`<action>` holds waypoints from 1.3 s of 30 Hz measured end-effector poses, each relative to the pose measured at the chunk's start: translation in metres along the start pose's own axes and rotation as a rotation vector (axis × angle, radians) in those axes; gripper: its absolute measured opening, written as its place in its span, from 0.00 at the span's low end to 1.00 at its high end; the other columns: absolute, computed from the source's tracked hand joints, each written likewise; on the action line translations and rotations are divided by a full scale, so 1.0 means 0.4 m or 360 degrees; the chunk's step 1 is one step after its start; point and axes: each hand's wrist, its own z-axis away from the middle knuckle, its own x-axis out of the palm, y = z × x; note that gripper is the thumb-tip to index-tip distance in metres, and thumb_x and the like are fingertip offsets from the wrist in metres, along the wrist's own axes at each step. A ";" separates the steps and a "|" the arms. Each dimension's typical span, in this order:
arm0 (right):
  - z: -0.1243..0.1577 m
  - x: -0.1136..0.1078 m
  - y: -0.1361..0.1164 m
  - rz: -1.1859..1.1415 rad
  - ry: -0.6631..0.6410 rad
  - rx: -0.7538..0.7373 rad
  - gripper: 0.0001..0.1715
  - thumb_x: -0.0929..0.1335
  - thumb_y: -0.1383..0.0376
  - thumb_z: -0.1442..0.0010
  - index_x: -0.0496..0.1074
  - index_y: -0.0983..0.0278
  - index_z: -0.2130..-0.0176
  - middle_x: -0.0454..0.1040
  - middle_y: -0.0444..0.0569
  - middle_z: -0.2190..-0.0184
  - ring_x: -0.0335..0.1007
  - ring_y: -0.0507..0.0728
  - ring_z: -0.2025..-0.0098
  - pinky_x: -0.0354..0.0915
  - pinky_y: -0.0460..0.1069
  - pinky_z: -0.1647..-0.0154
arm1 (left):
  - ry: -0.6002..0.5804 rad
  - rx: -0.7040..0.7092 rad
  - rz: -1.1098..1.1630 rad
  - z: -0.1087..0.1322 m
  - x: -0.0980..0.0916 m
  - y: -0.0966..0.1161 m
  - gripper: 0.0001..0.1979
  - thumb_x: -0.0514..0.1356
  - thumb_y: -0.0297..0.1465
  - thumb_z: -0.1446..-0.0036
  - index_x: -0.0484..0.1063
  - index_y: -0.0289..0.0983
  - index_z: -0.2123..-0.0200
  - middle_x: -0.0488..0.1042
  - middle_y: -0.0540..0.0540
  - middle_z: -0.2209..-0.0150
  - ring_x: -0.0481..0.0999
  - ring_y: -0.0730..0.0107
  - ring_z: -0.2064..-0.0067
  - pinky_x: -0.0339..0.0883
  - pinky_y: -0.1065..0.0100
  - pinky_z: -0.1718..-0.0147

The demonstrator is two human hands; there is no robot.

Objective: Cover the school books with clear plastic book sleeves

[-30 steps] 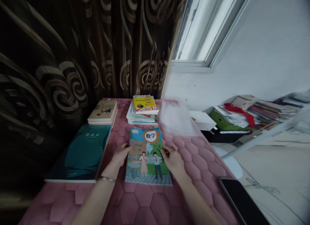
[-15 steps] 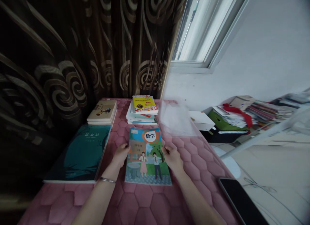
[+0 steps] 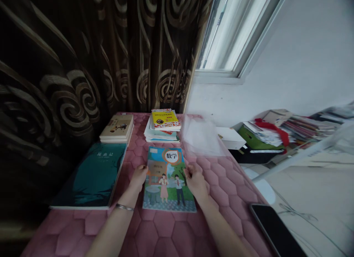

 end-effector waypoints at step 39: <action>-0.005 -0.018 0.001 0.0130 0.0013 -0.0031 0.13 0.62 0.62 0.39 0.75 0.62 0.64 0.79 0.50 0.66 0.76 0.57 0.64 0.65 0.47 0.66 | 0.0111 0.0063 -0.0140 0.025 0.005 0.004 0.10 0.55 0.33 0.43 0.69 0.40 0.75 0.78 0.41 0.65 0.76 0.59 0.57 0.63 0.66 0.60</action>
